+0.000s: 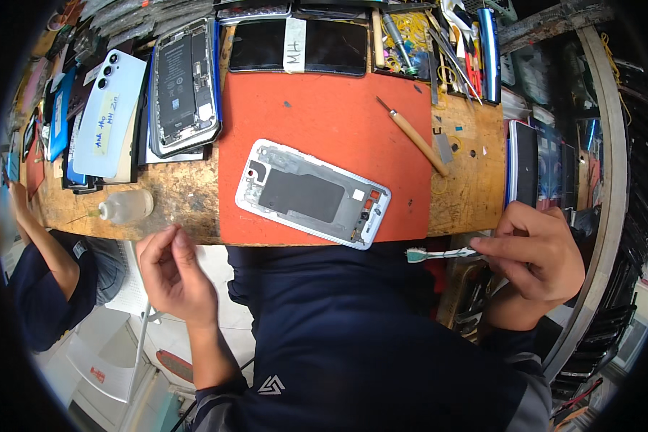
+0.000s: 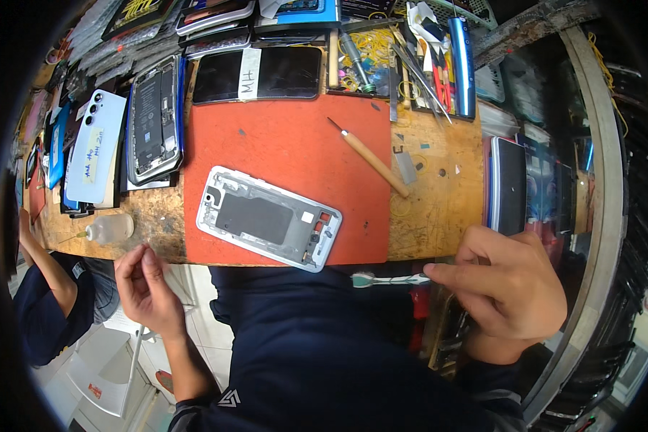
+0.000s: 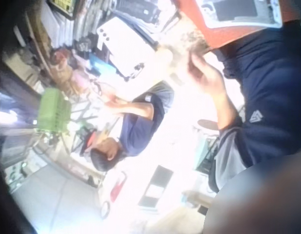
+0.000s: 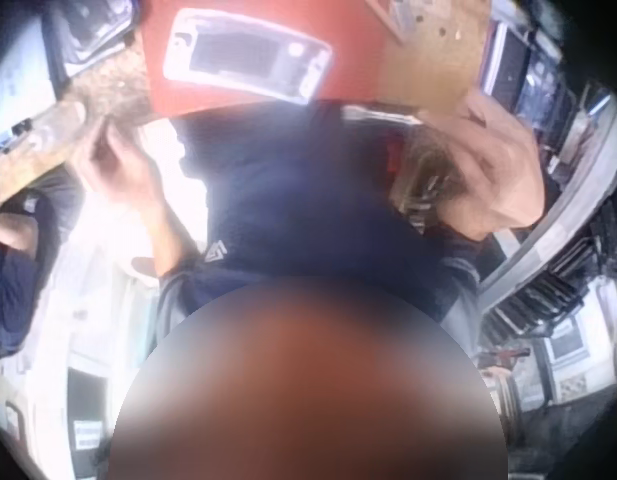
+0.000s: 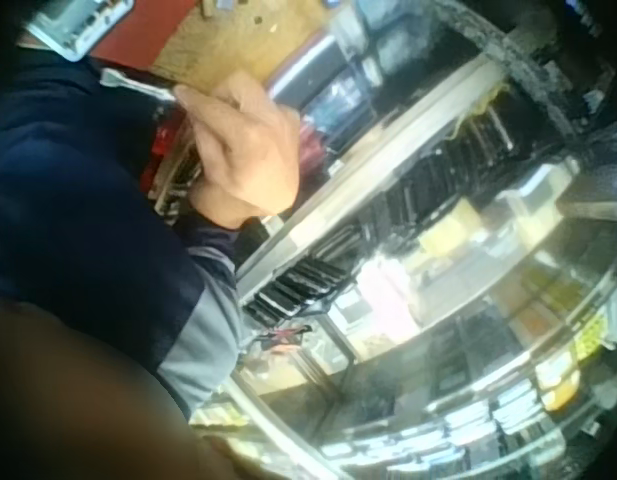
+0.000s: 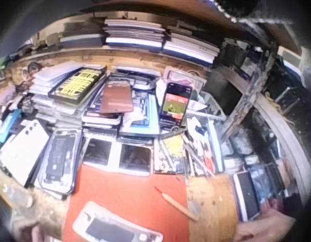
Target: The person cleans the interior of a white smartphone frame with a wooden stick, applies adhesive along the frame edges from a tube, and then assembles the phone by placing the screen and back cover onto the frame. The person presses the edges to secure the components.
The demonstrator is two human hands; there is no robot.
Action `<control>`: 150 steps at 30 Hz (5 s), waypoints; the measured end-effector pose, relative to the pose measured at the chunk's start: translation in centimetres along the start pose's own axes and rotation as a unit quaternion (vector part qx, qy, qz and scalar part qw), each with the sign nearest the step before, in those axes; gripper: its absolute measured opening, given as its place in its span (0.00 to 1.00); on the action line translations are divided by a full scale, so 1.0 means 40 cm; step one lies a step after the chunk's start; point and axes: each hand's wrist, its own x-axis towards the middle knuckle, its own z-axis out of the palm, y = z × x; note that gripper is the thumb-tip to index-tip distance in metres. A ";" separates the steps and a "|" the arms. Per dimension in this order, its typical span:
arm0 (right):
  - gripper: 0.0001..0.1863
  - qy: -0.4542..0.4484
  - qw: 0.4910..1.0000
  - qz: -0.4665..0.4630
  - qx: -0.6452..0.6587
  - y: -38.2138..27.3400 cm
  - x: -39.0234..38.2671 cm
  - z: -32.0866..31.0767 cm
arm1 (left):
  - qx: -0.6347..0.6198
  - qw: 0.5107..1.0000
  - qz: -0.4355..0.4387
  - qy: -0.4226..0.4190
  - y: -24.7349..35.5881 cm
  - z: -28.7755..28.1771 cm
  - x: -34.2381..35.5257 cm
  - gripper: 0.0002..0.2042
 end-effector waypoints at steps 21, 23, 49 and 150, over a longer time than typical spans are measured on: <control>0.20 0.030 0.982 -0.087 0.162 0.066 -0.080 0.206 | 0.096 0.930 0.263 -0.236 0.125 0.093 0.044 0.11; 0.20 0.041 0.981 -0.051 0.184 0.076 -0.100 0.191 | 0.112 0.913 0.281 -0.272 0.146 0.122 0.055 0.17; 0.19 0.267 0.960 -0.046 0.067 0.061 0.092 0.287 | 0.212 0.846 0.376 -0.313 0.180 0.160 0.044 0.18; 0.18 0.120 0.990 0.047 0.061 -0.027 -0.056 0.104 | -0.093 0.981 0.164 -0.037 -0.012 0.052 0.043 0.04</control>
